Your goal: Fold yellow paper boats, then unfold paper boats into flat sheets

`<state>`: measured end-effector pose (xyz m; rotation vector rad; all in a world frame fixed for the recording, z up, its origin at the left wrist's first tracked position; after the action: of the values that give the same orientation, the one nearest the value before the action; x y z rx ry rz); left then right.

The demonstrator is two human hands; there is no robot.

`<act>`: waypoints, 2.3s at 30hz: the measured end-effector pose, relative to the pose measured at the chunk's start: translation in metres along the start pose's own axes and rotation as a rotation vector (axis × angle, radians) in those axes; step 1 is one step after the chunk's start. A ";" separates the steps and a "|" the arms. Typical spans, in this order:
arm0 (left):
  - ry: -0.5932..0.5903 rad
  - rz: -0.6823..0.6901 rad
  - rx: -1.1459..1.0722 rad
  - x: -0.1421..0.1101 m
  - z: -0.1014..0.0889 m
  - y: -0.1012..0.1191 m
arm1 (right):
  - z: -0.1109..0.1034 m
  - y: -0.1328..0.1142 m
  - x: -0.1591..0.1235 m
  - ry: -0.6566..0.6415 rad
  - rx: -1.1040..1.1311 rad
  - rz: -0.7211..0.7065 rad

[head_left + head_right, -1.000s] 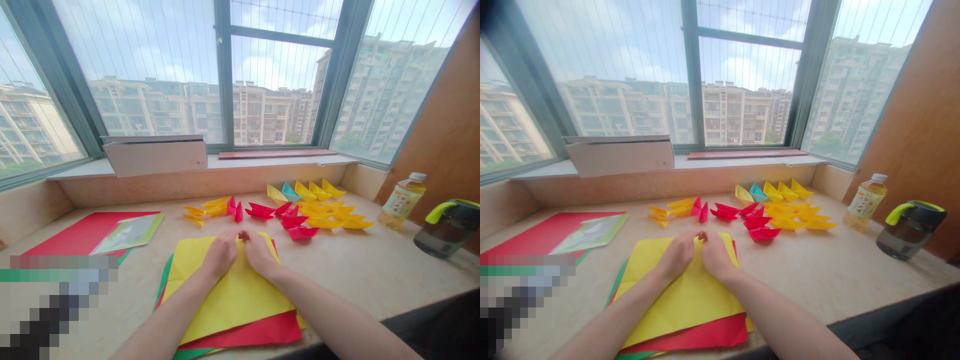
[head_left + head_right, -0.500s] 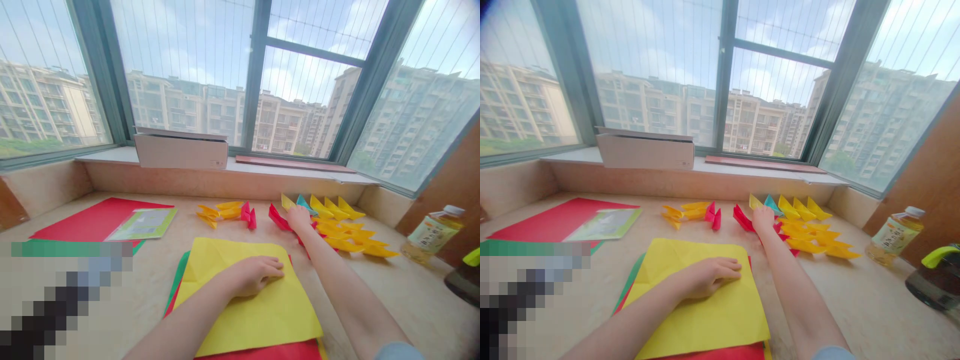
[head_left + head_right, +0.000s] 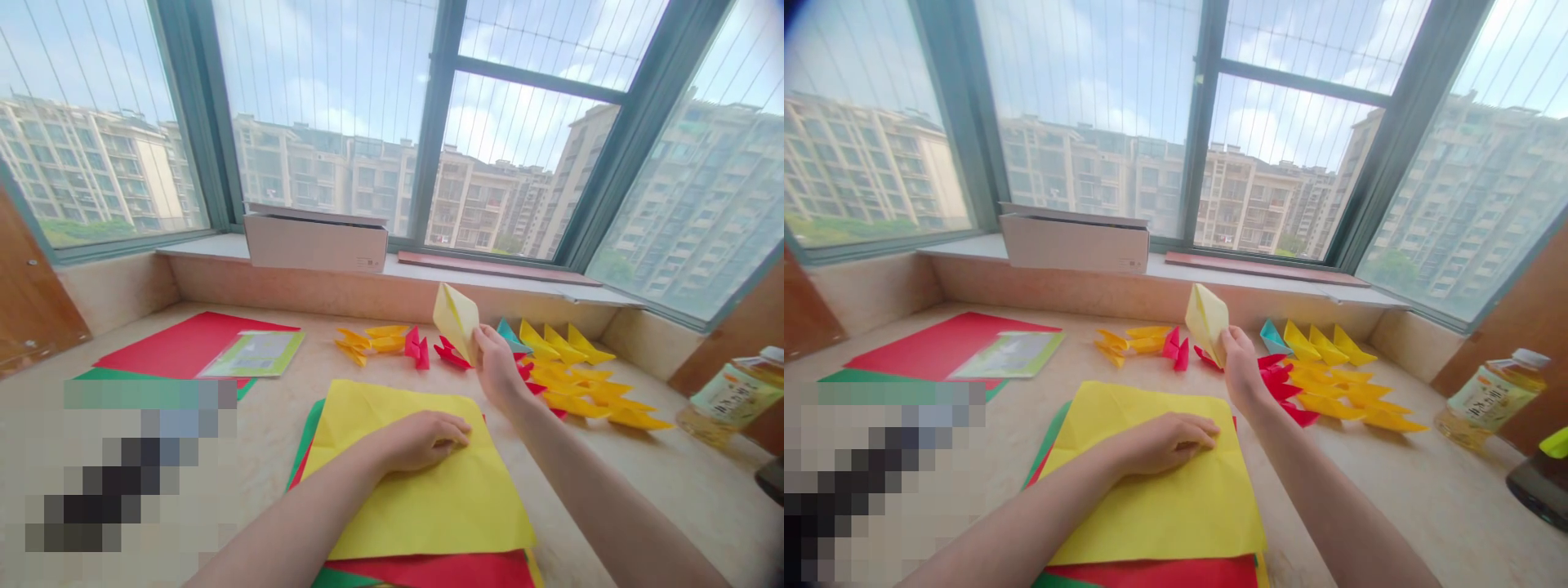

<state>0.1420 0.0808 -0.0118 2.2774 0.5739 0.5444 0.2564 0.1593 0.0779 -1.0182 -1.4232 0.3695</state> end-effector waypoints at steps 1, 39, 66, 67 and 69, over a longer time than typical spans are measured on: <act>0.010 -0.008 -0.040 0.000 -0.002 0.001 | 0.010 -0.005 -0.015 -0.039 0.032 0.013; 0.579 -0.393 -0.785 -0.025 -0.060 -0.055 | 0.036 -0.012 -0.087 -0.298 -0.303 -0.127; 0.554 -0.315 -1.201 -0.033 -0.072 -0.055 | 0.019 0.037 -0.074 -0.154 0.541 0.524; 0.534 -0.300 -1.226 -0.032 -0.070 -0.053 | 0.021 0.036 -0.075 -0.168 0.533 0.511; 0.493 -0.286 -1.260 -0.031 -0.067 -0.050 | 0.026 0.033 -0.078 -0.213 0.500 0.476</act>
<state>0.0695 0.1320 -0.0105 0.8577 0.5350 0.9669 0.2301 0.1281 -0.0005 -0.9072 -1.1698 1.1501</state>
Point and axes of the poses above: each hand's wrist, its own x-axis towards the middle knuckle, its own z-axis out of the palm, y = z × x, the point moved 10 cm from there along x, towards the middle knuckle, and after that the axes turned 8 degrees about -z, right-handed, at the moved point
